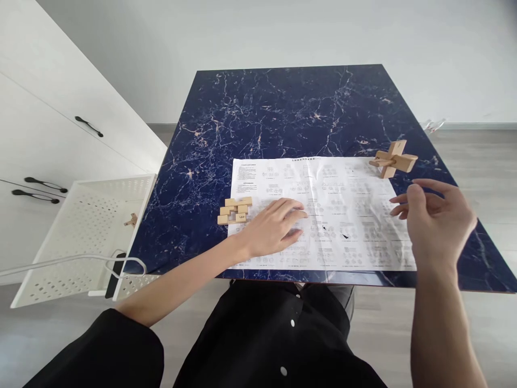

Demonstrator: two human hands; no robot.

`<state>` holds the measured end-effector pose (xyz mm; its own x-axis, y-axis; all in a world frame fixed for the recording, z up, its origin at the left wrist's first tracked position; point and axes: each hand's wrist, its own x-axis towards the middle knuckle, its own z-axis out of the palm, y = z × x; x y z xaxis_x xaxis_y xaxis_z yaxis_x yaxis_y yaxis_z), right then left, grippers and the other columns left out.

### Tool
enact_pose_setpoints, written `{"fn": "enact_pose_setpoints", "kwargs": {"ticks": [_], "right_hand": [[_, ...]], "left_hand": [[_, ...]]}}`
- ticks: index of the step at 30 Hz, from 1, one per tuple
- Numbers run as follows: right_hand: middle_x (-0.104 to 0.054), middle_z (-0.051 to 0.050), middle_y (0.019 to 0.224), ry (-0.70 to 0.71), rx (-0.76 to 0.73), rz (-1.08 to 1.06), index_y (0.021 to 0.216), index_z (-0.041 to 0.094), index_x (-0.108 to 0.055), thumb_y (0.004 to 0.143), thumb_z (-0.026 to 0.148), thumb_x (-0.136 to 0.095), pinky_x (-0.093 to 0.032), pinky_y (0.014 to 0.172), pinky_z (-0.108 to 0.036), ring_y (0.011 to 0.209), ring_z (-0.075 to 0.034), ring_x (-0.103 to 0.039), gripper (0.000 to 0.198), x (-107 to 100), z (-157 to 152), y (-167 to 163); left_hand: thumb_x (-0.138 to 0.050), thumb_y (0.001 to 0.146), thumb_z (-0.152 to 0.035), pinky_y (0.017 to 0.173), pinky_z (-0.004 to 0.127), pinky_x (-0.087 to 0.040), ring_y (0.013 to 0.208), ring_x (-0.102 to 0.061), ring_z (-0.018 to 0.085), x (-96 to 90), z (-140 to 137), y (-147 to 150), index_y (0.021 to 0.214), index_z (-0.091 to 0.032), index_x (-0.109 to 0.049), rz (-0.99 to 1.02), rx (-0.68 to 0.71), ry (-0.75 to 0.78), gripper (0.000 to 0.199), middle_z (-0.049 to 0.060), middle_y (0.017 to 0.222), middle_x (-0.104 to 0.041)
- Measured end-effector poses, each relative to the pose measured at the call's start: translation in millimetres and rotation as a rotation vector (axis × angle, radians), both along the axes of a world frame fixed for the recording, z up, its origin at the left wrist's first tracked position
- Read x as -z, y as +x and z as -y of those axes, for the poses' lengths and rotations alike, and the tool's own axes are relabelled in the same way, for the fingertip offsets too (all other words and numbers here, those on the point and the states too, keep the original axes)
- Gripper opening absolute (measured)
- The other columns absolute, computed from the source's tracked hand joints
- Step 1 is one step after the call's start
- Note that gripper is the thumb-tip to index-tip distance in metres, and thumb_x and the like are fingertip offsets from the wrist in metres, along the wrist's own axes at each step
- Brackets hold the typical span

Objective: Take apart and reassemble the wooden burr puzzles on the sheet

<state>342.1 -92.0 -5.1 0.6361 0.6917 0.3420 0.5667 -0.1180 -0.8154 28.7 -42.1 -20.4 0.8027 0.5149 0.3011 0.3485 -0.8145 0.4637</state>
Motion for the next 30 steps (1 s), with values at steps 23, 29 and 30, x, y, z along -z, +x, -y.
{"fn": "enact_pose_setpoints", "kwargs": {"ticks": [23, 29, 30], "right_hand": [[-0.077, -0.004, 0.082, -0.218, -0.445, -0.279, 0.109, 0.023, -0.075, 0.108, 0.044, -0.066, -0.058, 0.062, -0.033, 0.063, -0.018, -0.068, 0.023, 12.7, 67.1, -87.4], [-0.078, -0.003, 0.082, -0.227, -0.453, -0.266, 0.11, 0.023, -0.074, 0.108, 0.043, -0.065, -0.06, 0.063, -0.033, 0.064, -0.018, -0.07, 0.022, 9.9, 67.1, -88.7], [-0.078, -0.003, 0.082, -0.224, -0.449, -0.262, 0.109, 0.023, -0.074, 0.108, 0.043, -0.065, -0.06, 0.063, -0.033, 0.064, -0.018, -0.07, 0.022, 10.2, 66.9, -89.1]], "left_hand": [[-0.056, 0.11, -0.024, 0.117, 0.053, -0.054, 0.14, -0.06, 0.032, -19.3, 8.9, -15.0, 0.135, -0.02, -0.06, -0.037, -0.055, 0.073, 0.025, 0.014, 0.139, -0.068], [-0.067, 0.107, -0.031, 0.119, 0.056, -0.054, 0.14, -0.06, 0.031, -29.9, 21.9, -69.5, 0.147, -0.03, -0.052, -0.001, -0.386, 0.032, 0.043, 0.009, 0.142, -0.066], [-0.069, 0.105, -0.031, 0.119, 0.056, -0.053, 0.141, -0.059, 0.031, -30.2, 23.4, -78.1, 0.149, -0.031, -0.051, 0.001, -0.458, 0.026, 0.048, 0.009, 0.145, -0.064]]}}
